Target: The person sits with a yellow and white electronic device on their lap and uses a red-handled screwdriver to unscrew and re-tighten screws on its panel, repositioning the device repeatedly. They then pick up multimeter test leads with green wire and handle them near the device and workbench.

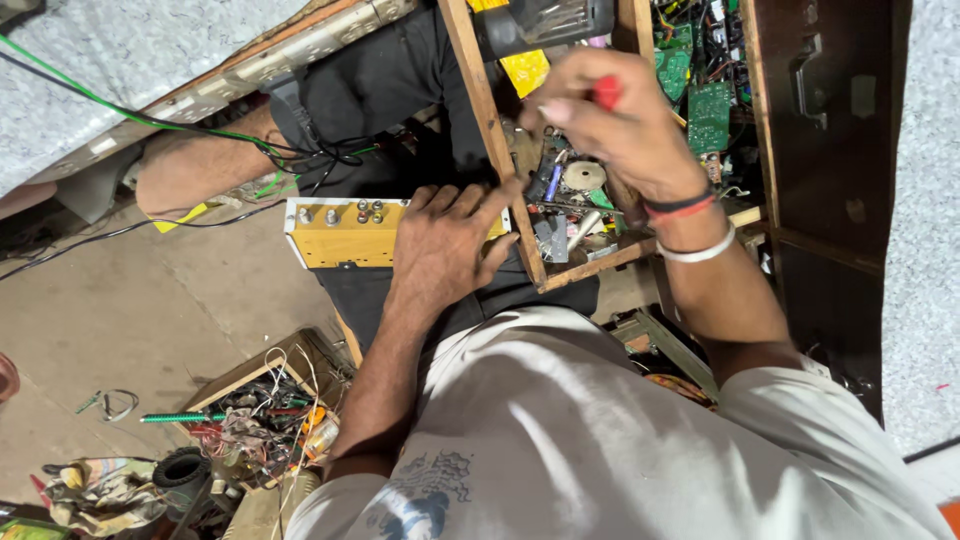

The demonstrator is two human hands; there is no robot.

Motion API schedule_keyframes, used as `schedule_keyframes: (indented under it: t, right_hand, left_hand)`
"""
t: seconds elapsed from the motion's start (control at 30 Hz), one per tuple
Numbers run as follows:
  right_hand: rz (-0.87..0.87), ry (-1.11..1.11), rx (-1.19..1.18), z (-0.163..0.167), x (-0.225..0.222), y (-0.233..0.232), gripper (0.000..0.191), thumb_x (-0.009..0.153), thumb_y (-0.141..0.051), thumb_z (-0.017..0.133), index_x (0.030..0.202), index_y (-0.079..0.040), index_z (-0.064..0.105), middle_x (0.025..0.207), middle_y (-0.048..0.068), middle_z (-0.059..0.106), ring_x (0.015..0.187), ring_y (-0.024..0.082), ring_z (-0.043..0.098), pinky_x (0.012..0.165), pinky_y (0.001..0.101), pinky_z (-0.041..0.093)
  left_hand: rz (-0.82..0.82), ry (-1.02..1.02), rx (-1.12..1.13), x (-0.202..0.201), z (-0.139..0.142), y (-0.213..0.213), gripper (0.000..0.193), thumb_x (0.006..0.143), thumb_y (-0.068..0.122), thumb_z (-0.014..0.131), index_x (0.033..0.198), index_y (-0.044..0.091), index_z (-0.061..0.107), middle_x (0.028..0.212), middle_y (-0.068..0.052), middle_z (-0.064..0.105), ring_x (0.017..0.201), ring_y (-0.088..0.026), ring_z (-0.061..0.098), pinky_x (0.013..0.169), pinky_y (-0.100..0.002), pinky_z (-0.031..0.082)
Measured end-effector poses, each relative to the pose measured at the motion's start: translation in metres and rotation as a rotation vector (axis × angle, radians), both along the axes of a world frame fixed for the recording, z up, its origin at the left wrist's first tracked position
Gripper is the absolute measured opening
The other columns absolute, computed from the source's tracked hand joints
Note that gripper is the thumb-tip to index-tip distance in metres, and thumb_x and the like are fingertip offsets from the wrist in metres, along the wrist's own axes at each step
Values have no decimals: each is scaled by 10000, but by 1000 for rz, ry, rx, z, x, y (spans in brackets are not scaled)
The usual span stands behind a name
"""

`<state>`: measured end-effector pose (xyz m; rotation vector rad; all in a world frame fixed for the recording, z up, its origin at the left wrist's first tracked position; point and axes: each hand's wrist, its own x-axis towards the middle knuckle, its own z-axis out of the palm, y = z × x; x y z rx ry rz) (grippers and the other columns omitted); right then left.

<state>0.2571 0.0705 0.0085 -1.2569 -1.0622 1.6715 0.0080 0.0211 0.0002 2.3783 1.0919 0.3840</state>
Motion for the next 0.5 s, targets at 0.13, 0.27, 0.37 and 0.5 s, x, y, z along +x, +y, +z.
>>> schedule_keyframes:
  t: [0.13, 0.27, 0.37, 0.5]
  right_hand:
    - [-87, 432, 52, 10, 9, -25, 154, 858, -78, 785, 923, -16, 660, 827, 120, 709, 502, 22, 471, 481, 218, 382]
    - [-61, 534, 164, 6, 14, -42, 197, 869, -75, 850, 950, -23, 678, 795, 96, 688, 618, 104, 600, 537, 236, 456]
    - [-17, 531, 253, 2, 16, -47, 224, 865, -102, 884, 976, -29, 704, 825, 133, 709, 654, 124, 648, 526, 223, 489]
    - [18, 588, 271, 3, 17, -51, 215, 866, -127, 894, 986, -34, 743, 853, 148, 735, 648, 120, 658, 518, 209, 503]
  left_hand:
    - [12, 8, -17, 0, 0, -1, 799, 799, 378, 815, 1466, 95, 479, 900, -86, 652, 859, -282, 639, 855, -434, 484]
    - [23, -16, -64, -2, 0, -8, 828, 797, 360, 822, 1489, 82, 462, 874, -100, 652, 853, -290, 641, 880, -432, 489]
    - [49, -86, -12, -4, -1, -15, 808, 812, 354, 816, 1477, 65, 461, 922, -115, 664, 879, -302, 642, 884, -434, 481]
    - [117, -103, 25, -8, 0, -24, 720, 862, 374, 829, 1415, 44, 508, 957, -131, 673, 872, -320, 637, 853, -427, 474]
